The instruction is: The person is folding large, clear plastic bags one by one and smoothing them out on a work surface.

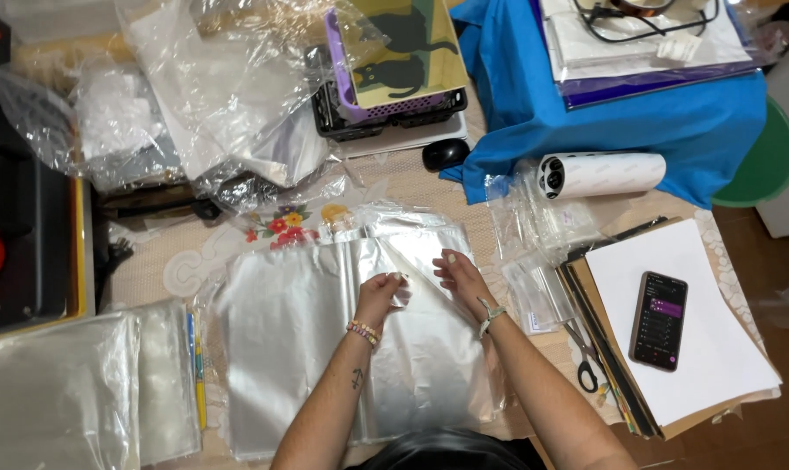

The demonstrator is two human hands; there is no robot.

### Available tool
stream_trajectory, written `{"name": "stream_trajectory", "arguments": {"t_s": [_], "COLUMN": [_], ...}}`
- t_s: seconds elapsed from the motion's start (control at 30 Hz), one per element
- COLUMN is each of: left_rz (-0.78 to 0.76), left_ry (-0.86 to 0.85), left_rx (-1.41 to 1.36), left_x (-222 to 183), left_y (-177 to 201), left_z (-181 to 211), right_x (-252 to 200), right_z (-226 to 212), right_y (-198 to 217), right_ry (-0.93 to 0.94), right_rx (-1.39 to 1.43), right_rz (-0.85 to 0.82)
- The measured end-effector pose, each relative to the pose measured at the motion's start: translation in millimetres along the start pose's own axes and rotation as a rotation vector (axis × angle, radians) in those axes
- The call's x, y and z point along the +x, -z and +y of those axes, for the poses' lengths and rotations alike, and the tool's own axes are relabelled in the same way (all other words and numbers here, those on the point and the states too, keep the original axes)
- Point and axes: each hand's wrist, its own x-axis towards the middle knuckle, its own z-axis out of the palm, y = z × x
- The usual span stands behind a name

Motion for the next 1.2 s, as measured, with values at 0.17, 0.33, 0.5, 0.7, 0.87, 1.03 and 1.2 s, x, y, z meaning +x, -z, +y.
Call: {"name": "stream_trajectory", "arguments": {"t_s": [0.17, 0.33, 0.5, 0.7, 0.87, 1.03, 1.2], "left_rz": [-0.075, -0.052, -0.051, -0.044, 0.001, 0.027, 0.057], "left_ry": [0.026, 0.040, 0.065, 0.066, 0.034, -0.035, -0.115], "left_rx": [0.041, 0.019, -0.014, -0.017, -0.022, -0.094, -0.014], "left_x": [30.7, 21.1, 3.4, 33.5, 28.4, 34.2, 8.4], "left_y": [12.9, 3.4, 1.2, 16.2, 15.5, 15.4, 6.7], "left_z": [-27.0, -10.9, 3.7, -29.3, -24.6, -38.8, -14.9], "right_x": [-3.0, -2.0, -3.4, -7.8, 7.5, 9.7, 10.0], "right_z": [1.4, 4.8, 0.0, 5.3, 32.6, 14.6, 25.1], "right_y": [7.0, 7.8, 4.5, 2.3, 7.0, -0.9, -4.2], "right_ry": [-0.053, -0.043, -0.035, -0.055, 0.075, -0.002, -0.047], "right_rx": [0.202, 0.230, 0.220, 0.287, 0.188, 0.037, -0.111], "right_rz": [0.000, -0.016, -0.002, 0.008, -0.037, 0.138, 0.385]}}
